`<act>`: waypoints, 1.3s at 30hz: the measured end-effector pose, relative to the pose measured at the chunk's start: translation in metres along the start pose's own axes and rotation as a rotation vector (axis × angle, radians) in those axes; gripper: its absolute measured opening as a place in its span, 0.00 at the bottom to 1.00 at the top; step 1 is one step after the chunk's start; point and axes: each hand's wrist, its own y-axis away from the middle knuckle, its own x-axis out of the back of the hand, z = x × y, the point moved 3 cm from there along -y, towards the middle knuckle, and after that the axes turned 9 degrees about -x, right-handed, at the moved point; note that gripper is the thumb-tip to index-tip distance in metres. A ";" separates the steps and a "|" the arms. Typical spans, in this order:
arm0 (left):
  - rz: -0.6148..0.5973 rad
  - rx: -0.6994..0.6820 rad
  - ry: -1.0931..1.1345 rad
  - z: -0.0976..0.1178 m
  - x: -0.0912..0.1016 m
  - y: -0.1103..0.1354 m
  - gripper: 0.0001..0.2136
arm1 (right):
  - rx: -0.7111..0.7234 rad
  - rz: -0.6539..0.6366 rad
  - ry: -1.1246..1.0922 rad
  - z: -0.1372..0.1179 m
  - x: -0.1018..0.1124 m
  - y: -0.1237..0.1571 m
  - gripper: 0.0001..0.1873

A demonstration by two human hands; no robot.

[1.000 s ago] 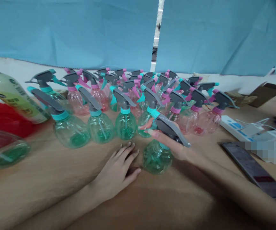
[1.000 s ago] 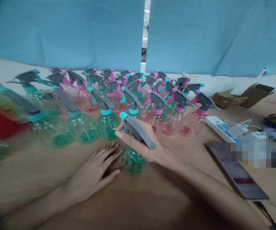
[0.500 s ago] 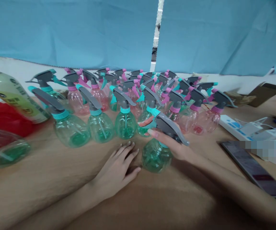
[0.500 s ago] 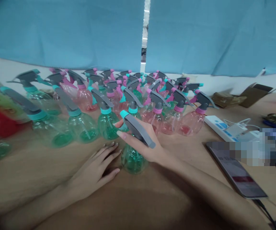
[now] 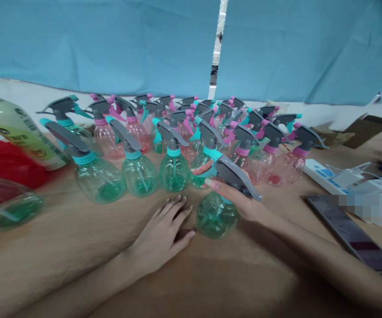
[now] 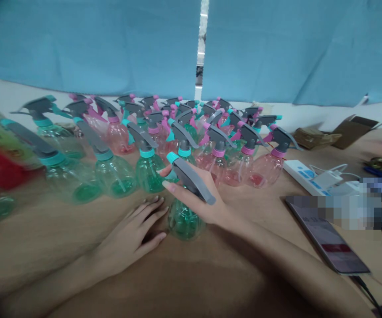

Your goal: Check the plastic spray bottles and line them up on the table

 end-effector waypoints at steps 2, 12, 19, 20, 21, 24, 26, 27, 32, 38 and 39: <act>-0.001 0.004 0.004 0.000 0.001 0.000 0.24 | 0.005 0.000 -0.008 0.000 0.000 0.000 0.09; 0.007 0.002 0.015 -0.001 0.000 0.000 0.24 | -0.001 -0.004 -0.012 0.001 0.001 -0.002 0.09; 0.005 0.003 -0.001 0.000 0.001 0.000 0.24 | -0.016 -0.007 0.004 0.001 0.001 -0.001 0.09; 0.004 0.004 -0.001 0.000 0.001 0.000 0.24 | -0.013 -0.005 0.000 0.001 0.001 -0.001 0.09; 0.002 0.004 0.001 0.000 0.000 0.000 0.24 | -0.010 -0.004 -0.003 0.001 0.001 -0.001 0.09; 0.002 0.005 0.010 0.000 0.000 0.001 0.24 | -0.008 -0.004 -0.004 0.000 0.001 -0.001 0.09; 0.007 0.008 0.015 0.000 0.000 0.001 0.24 | -0.003 -0.007 -0.005 0.000 0.000 0.000 0.09; 0.010 0.009 0.016 0.000 0.000 0.001 0.23 | -0.003 -0.009 -0.005 0.000 0.001 0.000 0.09; 0.005 0.010 0.019 0.000 0.002 0.000 0.23 | -0.022 -0.018 0.006 0.001 0.001 -0.001 0.10; 0.012 0.005 0.014 0.001 0.001 0.001 0.24 | -0.006 -0.009 0.012 0.001 0.001 -0.001 0.10; 0.011 0.006 0.014 0.001 0.001 0.001 0.24 | -0.015 -0.013 0.019 0.000 0.000 0.000 0.10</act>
